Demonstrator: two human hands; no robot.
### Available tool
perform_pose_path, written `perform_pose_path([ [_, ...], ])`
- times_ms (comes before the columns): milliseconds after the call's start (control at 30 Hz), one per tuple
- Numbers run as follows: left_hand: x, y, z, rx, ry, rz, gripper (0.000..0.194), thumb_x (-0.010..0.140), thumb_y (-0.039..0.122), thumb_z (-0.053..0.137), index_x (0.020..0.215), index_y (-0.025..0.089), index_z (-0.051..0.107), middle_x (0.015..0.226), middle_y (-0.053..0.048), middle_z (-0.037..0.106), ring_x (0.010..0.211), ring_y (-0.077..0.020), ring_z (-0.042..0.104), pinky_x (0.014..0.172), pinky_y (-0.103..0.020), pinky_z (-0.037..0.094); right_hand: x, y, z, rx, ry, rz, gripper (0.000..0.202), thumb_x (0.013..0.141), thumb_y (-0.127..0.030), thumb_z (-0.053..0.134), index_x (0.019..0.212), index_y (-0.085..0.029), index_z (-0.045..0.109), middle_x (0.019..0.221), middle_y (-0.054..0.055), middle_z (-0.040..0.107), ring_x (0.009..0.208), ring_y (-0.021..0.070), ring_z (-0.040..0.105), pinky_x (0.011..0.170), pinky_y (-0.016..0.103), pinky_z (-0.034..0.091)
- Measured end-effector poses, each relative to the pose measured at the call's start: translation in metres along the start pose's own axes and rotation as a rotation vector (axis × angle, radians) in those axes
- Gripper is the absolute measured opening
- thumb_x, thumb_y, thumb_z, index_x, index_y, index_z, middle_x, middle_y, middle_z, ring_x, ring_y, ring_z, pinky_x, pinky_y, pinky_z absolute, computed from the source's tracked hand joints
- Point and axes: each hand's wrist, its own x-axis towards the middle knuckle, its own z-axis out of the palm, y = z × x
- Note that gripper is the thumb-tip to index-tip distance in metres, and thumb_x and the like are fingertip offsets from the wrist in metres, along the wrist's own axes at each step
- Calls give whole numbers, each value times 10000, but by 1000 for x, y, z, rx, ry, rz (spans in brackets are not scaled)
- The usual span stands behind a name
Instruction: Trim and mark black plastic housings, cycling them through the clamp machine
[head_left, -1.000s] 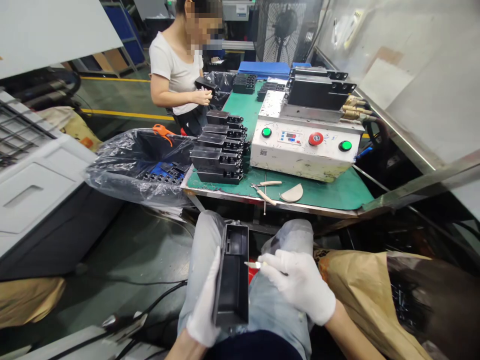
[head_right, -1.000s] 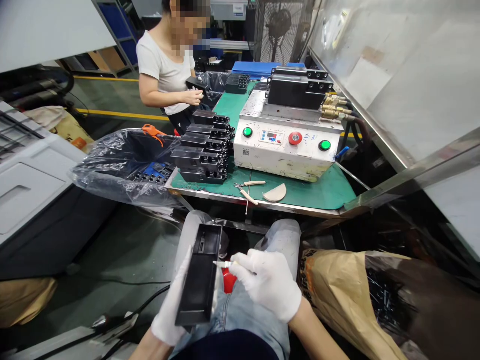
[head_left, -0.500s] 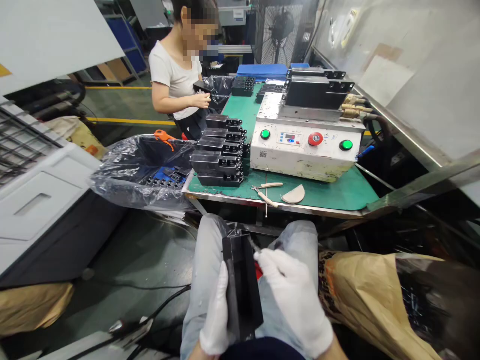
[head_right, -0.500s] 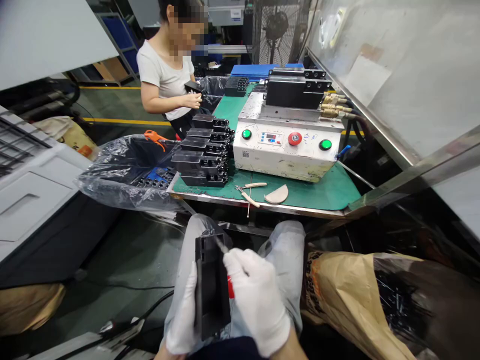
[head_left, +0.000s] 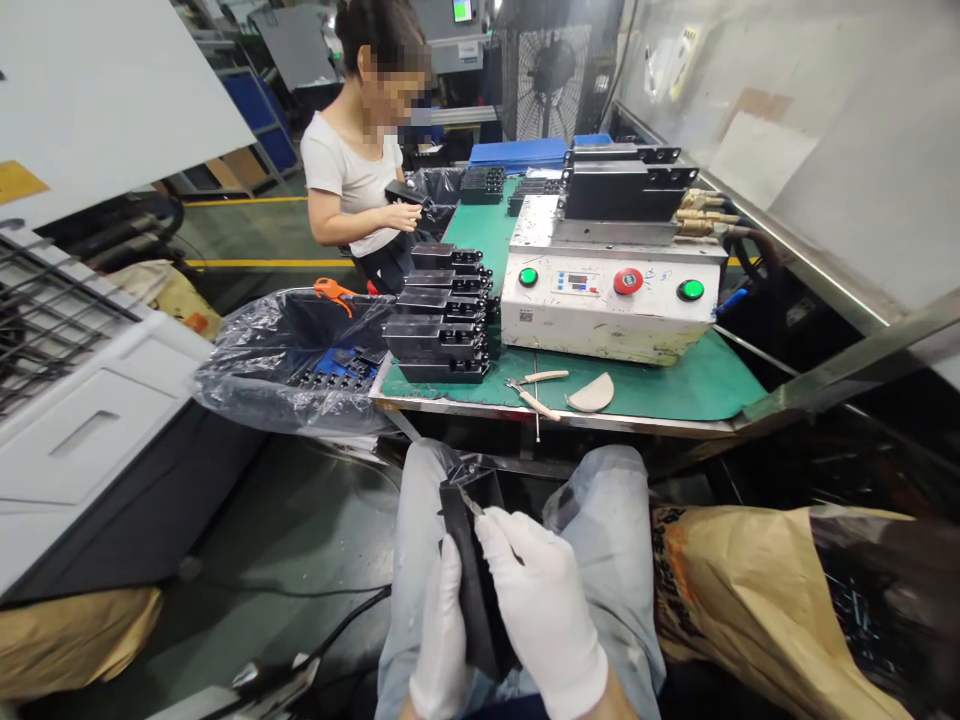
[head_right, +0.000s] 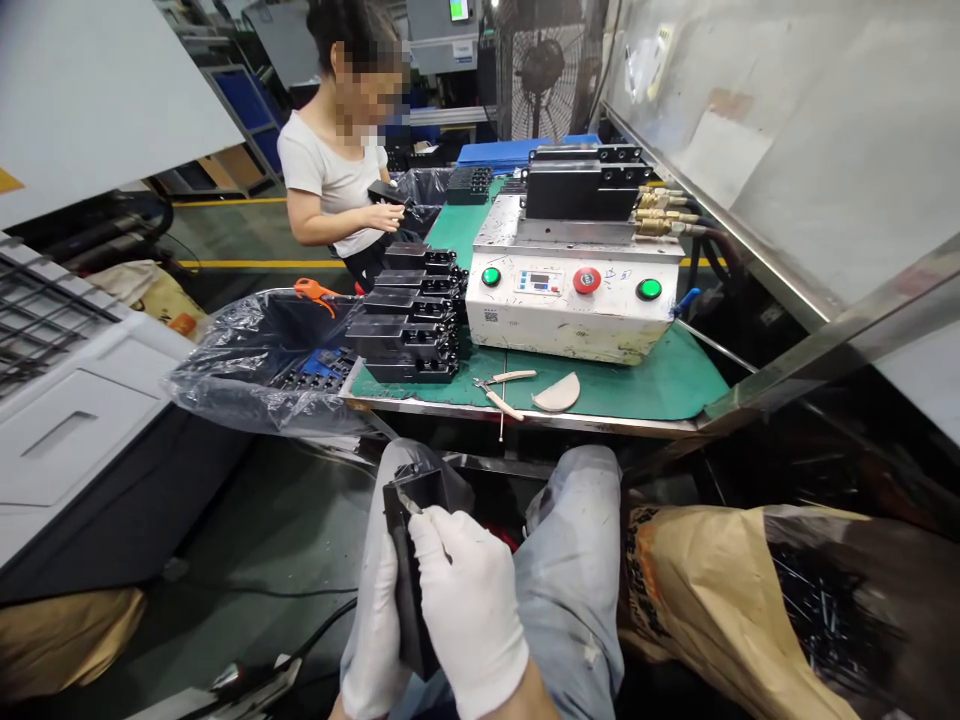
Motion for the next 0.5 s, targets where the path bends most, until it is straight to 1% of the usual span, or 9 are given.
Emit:
perform_pose_path([
  [100, -5, 3, 12, 99, 164, 84, 430, 929, 295, 601, 1355, 291, 658, 1448, 27, 668, 1538, -175, 373, 1330, -321, 190, -1, 2, 1, -28, -6, -4, 420, 1081, -406, 418, 843, -229, 715, 770, 44, 712, 701, 162, 666, 700, 242, 513],
  [167, -7, 3, 15, 143, 197, 88, 465, 930, 267, 592, 1390, 329, 623, 1434, 48, 679, 1499, -169, 442, 1318, -291, 226, -2, 5, 1, -38, -7, 10, 417, 1078, -386, 426, 803, -225, 695, 737, 32, 689, 679, 156, 650, 680, 242, 491],
  [233, -7, -2, 12, 175, 168, 89, 534, 922, 291, 616, 1446, 371, 554, 1410, 48, 701, 1431, -180, 534, 1286, -286, 315, -3, 7, 1, -16, -9, 44, 406, 1070, -367, 449, 767, -222, 678, 712, 17, 672, 660, 148, 634, 664, 239, 473],
  [300, -4, -9, 1, 211, 129, 124, 550, 908, 367, 643, 1449, 383, 545, 1407, 45, 706, 1406, -182, 561, 1254, -260, 358, -3, 9, 0, 31, -5, 87, 397, 1060, -358, 472, 746, -222, 673, 698, 5, 668, 648, 140, 623, 659, 234, 466],
  [367, 1, -19, -14, 297, 116, 177, 524, 884, 435, 665, 1398, 353, 603, 1375, 21, 725, 1406, -193, 558, 1248, -241, 343, -4, 11, -1, 88, 2, 130, 390, 1052, -360, 483, 746, -223, 681, 701, 0, 676, 649, 137, 625, 659, 227, 474],
  [433, 7, -29, -31, 403, 120, 212, 492, 850, 454, 698, 1317, 304, 667, 1287, -26, 764, 1352, -238, 600, 1241, -277, 358, -6, 11, -2, 148, 16, 171, 391, 1047, -370, 482, 754, -223, 695, 715, 2, 695, 671, 143, 647, 664, 220, 494],
  [500, 14, -39, -46, 473, 122, 225, 467, 785, 433, 770, 1217, 266, 713, 1145, -62, 800, 1221, -296, 675, 1193, -346, 430, -8, 12, -4, 205, 20, 220, 400, 1044, -389, 474, 769, -219, 710, 738, 11, 719, 704, 156, 673, 665, 220, 516],
])
